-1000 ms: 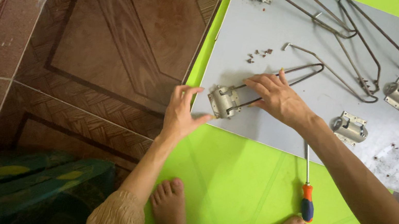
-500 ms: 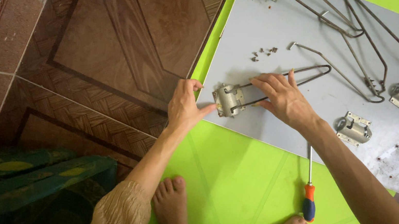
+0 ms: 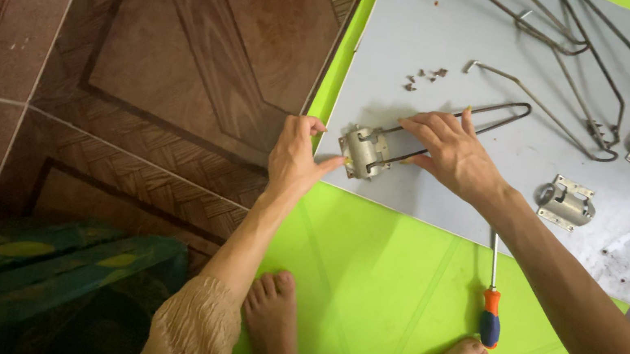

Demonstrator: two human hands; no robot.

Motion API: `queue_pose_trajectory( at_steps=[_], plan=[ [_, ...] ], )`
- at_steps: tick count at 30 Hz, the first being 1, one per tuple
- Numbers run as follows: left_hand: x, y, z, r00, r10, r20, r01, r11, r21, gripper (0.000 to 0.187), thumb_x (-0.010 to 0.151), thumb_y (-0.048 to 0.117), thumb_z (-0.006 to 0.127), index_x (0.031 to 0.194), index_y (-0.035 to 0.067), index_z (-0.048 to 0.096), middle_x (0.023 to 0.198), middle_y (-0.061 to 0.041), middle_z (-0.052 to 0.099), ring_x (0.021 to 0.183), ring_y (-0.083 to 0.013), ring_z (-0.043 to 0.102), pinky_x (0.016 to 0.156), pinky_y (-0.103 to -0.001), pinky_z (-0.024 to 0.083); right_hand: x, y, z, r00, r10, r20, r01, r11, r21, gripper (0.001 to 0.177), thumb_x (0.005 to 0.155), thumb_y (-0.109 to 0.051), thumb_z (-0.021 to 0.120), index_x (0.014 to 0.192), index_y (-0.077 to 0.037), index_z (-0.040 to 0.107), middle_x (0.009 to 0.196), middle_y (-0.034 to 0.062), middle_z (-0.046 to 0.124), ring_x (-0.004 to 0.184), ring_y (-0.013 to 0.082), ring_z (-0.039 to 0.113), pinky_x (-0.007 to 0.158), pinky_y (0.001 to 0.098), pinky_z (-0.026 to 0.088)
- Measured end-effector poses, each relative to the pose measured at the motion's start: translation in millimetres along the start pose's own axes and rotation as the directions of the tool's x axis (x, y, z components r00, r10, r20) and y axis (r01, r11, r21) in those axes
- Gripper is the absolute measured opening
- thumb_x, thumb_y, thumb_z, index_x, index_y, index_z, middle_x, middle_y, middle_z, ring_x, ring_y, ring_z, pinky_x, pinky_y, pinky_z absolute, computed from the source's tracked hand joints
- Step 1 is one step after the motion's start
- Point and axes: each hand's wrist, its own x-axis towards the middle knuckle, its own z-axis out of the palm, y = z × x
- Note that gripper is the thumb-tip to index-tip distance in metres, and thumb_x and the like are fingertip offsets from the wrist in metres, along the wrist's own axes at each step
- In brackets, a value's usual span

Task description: The person assembles metal furniture components on a green mat. They use a screwdriver to attach metal rods to metal brackets, handling several parts and screws one at a time.

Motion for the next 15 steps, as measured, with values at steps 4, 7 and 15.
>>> queue_pose_trajectory(
  at_steps=[4, 7, 15],
  plan=[
    [3.9, 3.0, -0.1, 1.0, -0.023, 0.007, 0.023, 1.0, 0.0, 0.071, 0.067, 0.033, 0.095, 0.118, 0.012, 0.05, 0.114, -0.009, 0.055, 0.107, -0.0263, 0.061, 0.086, -0.042, 0.055, -0.6, -0.2, -0.8, 1.0, 0.003, -0.005, -0.003, 1.0, 0.003, 0.067, 0.08, -0.02, 0.08, 0.141, -0.015, 0.054, 0.135, 0.0051, 0.058, 0.129, 0.0281, 0.054, 0.113, 0.0689, 0.035],
    [2.2, 3.8, -2.8, 0.999, -0.042, 0.02, 0.042, 0.999, -0.003, 0.07, 0.067, 0.032, 0.096, 0.117, 0.012, 0.05, 0.114, -0.009, 0.056, 0.107, -0.0269, 0.061, 0.085, -0.043, 0.054, -0.3, -1.7, 0.1, 1.0, 0.015, 0.016, -0.014, 1.0, -0.027, 0.068, 0.079, -0.02, 0.079, 0.142, -0.015, 0.054, 0.135, 0.0054, 0.058, 0.128, 0.0287, 0.054, 0.112, 0.0689, 0.034],
    [0.3, 5.9, -3.2, 1.0, -0.009, -0.023, 0.009, 1.0, -0.024, 0.07, 0.067, 0.03, 0.096, 0.117, 0.012, 0.051, 0.114, -0.009, 0.056, 0.107, -0.0263, 0.062, 0.088, -0.042, 0.054, -1.9, -1.6, -1.0, 1.0, 0.01, 0.015, -0.01, 0.999, -0.04, 0.066, 0.082, -0.023, 0.077, 0.143, -0.014, 0.053, 0.136, 0.006, 0.058, 0.128, 0.0292, 0.054, 0.112, 0.0679, 0.035]
  ],
)
